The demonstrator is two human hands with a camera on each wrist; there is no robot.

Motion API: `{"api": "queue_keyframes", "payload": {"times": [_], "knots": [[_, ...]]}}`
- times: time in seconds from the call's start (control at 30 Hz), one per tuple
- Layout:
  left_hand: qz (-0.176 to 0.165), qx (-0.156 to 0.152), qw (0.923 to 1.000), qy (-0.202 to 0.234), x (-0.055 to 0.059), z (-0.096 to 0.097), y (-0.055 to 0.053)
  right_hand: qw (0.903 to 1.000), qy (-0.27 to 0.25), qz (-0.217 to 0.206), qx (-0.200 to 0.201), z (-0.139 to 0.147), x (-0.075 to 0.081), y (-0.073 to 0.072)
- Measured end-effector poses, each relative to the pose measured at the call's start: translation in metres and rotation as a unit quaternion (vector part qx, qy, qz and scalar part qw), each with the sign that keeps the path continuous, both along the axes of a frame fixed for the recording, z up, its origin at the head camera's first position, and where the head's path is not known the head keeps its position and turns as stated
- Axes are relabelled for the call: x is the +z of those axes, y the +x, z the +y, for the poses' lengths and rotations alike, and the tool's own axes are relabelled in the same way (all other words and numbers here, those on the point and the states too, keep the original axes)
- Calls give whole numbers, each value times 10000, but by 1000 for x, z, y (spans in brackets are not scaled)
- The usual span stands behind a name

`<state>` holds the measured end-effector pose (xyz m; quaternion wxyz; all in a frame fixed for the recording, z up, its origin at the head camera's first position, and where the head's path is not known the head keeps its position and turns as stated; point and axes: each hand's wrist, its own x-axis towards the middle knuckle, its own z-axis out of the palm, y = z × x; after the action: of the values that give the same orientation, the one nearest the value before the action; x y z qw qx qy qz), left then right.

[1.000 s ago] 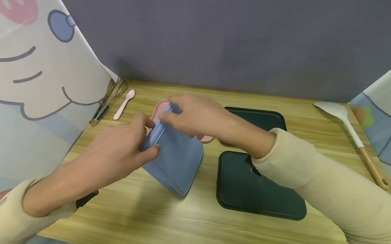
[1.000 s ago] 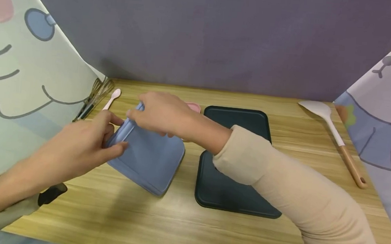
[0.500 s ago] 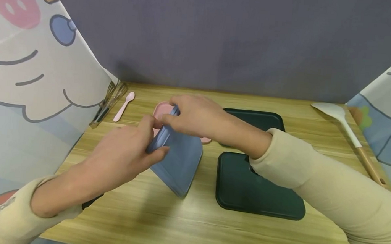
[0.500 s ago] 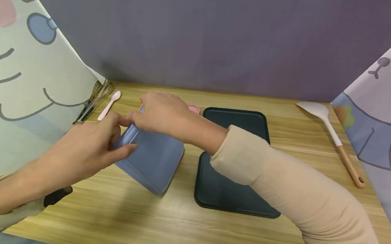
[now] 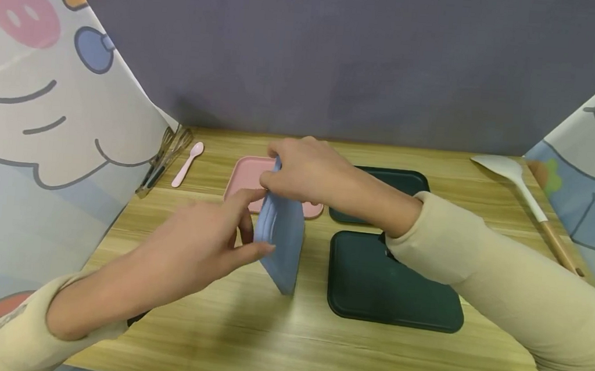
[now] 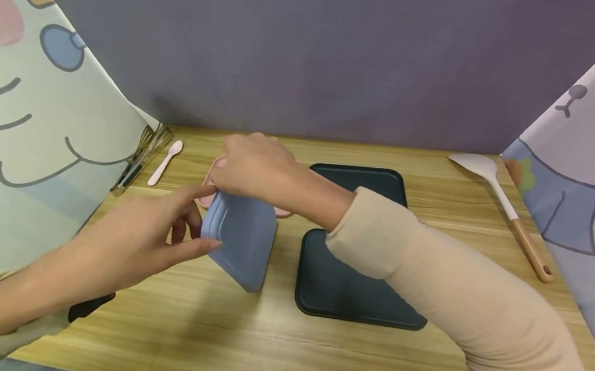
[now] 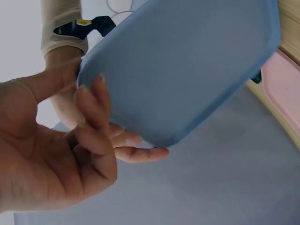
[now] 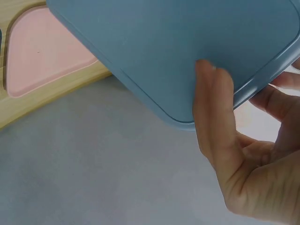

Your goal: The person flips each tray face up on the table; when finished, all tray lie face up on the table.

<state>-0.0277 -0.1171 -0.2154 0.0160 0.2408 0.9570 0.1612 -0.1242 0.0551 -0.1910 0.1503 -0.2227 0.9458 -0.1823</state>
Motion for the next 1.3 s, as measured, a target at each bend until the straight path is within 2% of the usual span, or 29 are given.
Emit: {"api": "queue_keyframes", "payload": {"times": [0.1, 0.17, 0.27, 0.33, 0.5, 0.63, 0.77, 0.87, 0.93, 1.07, 1.17, 1.23, 1.3], "knots": [[-211, -254, 9992, -242, 0, -3, 3, 9988, -239, -425, -100, 7, 1, 2], [-499, -432, 9969, -425, 1, -9, 1, 9972, -406, -608, -167, 14, 2, 3], [-1201, -464, 9899, -591, -1, -20, -8, 9953, -649, -697, -195, 26, 1, 3], [-1673, -346, 9827, -717, -6, -30, -18, 9932, -852, -766, -207, 34, 0, 2], [-2384, 88, 9656, -1034, -29, -59, -46, 9848, -1291, -1107, -342, 51, -11, -3], [-3183, 376, 9419, -1003, -59, -83, -64, 9764, -1547, -1424, -500, 60, -27, -7], [-4119, 533, 9094, -202, -93, -101, -67, 9678, -1846, -1613, -563, 66, -42, -10], [-4595, 503, 8846, 616, -114, -109, -66, 9613, -2074, -1694, -640, 68, -50, -11], [-4776, 454, 8711, 1052, -125, -113, -66, 9569, -2215, -1739, -716, 70, -54, -11], [-5011, 486, 8433, 1881, -139, -121, -67, 9474, -2452, -1843, -913, 72, -62, -10], [-5160, 537, 8225, 2332, -146, -128, -66, 9412, -2587, -1917, -1025, 74, -69, -10], [-5217, 496, 8134, 2524, -149, -132, -66, 9368, -2698, -1957, -1065, 75, -75, -9], [-5232, 440, 8085, 2659, -151, -136, -66, 9326, -2812, -1994, -1068, 76, -82, -9]]}}
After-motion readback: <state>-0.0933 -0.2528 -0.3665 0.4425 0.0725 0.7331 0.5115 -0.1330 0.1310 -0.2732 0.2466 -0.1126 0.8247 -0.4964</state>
